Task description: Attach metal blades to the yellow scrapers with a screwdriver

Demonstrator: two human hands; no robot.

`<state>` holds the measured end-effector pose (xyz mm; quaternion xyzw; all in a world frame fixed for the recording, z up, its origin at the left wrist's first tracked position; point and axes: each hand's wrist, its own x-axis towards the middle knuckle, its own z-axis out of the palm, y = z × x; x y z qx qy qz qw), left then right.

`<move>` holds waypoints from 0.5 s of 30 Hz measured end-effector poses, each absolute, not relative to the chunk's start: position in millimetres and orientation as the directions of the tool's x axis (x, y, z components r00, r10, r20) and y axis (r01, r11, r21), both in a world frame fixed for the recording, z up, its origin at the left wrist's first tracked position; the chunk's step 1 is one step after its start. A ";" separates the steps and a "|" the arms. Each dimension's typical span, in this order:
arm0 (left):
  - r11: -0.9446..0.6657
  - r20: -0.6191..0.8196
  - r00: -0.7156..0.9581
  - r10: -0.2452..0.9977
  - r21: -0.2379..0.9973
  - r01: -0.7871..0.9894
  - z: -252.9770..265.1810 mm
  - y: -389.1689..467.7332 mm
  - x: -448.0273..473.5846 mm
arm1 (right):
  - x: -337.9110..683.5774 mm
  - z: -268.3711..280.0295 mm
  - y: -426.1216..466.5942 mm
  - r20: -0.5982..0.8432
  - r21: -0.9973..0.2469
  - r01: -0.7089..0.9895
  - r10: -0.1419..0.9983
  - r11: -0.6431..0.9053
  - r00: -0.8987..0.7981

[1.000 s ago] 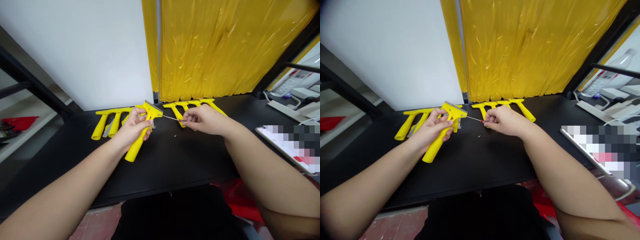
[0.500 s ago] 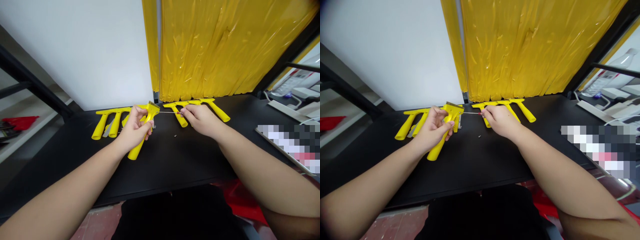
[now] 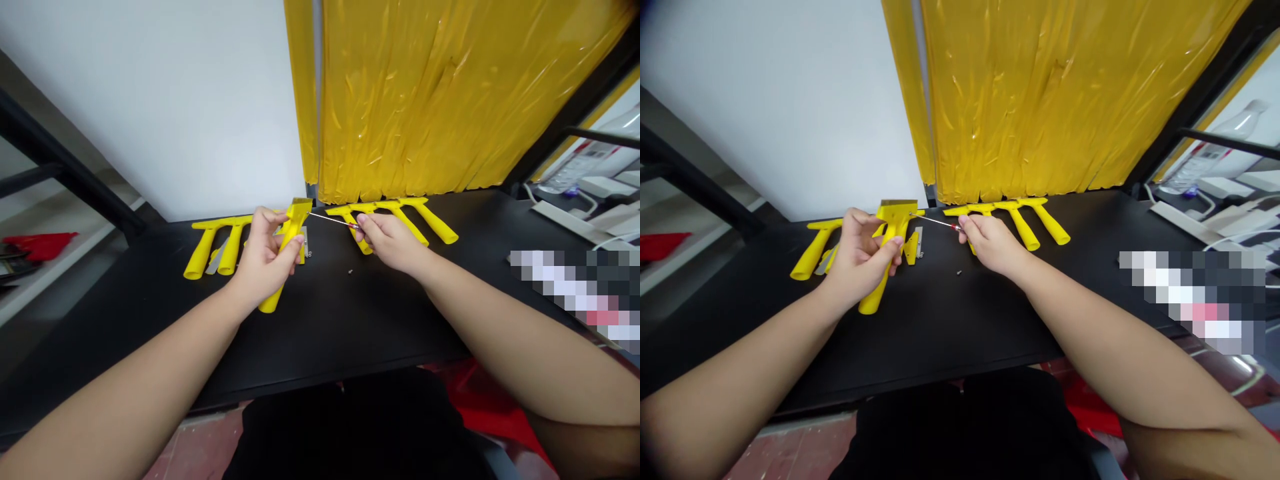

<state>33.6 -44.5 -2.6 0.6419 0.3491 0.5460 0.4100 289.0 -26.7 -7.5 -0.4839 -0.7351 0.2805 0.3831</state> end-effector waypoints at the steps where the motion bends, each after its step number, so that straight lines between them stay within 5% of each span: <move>1: -0.416 0.411 0.157 0.898 0.909 0.000 -2.5 -44.4 33.5 | 289.6 -9.3 -25.8 0.285 -0.797 0.473 0.924 0.376 -0.255; 15: -0.371 0.371 0.174 0.912 0.928 -0.030 -6.5 -43.0 31.5 | 292.3 -9.3 -27.4 0.311 -0.806 0.413 0.897 0.424 -0.314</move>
